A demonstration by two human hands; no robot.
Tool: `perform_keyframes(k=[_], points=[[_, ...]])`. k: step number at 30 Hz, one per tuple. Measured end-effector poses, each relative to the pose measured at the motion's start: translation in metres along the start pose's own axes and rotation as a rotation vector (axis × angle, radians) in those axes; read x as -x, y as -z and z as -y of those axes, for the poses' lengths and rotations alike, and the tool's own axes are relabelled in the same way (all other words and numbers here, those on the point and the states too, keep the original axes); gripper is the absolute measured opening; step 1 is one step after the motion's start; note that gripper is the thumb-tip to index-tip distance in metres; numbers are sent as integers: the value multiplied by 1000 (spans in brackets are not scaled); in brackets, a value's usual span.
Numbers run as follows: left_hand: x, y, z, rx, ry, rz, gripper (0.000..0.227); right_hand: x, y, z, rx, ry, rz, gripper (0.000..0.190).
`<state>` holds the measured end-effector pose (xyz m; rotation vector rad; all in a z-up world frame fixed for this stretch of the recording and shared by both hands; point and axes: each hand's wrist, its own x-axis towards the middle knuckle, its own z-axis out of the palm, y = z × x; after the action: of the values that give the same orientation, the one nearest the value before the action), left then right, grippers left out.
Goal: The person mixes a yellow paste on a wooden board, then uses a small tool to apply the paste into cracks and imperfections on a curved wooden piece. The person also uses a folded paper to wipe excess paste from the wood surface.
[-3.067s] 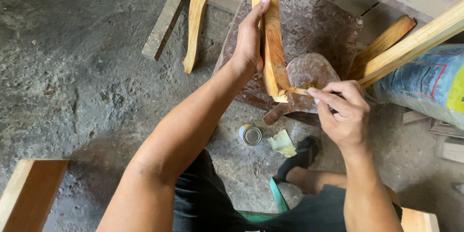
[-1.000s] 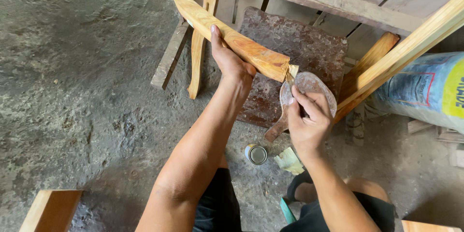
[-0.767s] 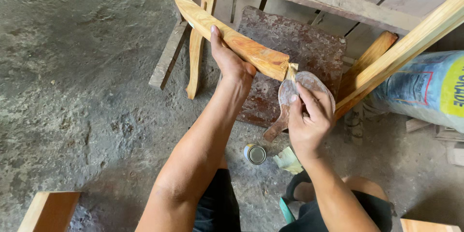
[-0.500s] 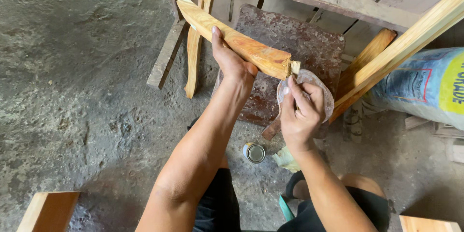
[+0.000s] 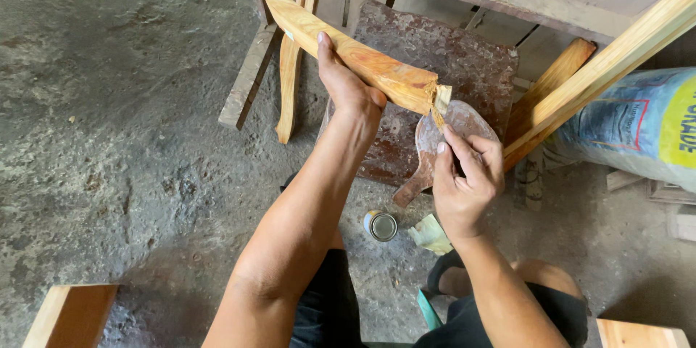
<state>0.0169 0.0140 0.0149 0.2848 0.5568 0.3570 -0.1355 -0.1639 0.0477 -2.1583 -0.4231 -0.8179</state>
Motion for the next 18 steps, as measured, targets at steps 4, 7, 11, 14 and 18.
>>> perform_keyframes(k=[4, 7, 11, 14, 18], points=[[6, -3, -2, -17, -10, 33, 69, -8, -5, -7, 25, 31, -11, 38], [10, -4, -4, -43, 29, -15, 69, -13, -9, -13, 29, 29, -10, 38], [8, -4, -5, -35, -4, -2, 70, -13, -9, -10, 0, 53, 16, 38], [4, -3, -5, -37, -24, 15, 71, -13, -2, -1, 76, 123, 68, 38], [-1, 1, -1, -9, -35, 24, 70, -13, 4, 3, 35, 33, 45, 38]])
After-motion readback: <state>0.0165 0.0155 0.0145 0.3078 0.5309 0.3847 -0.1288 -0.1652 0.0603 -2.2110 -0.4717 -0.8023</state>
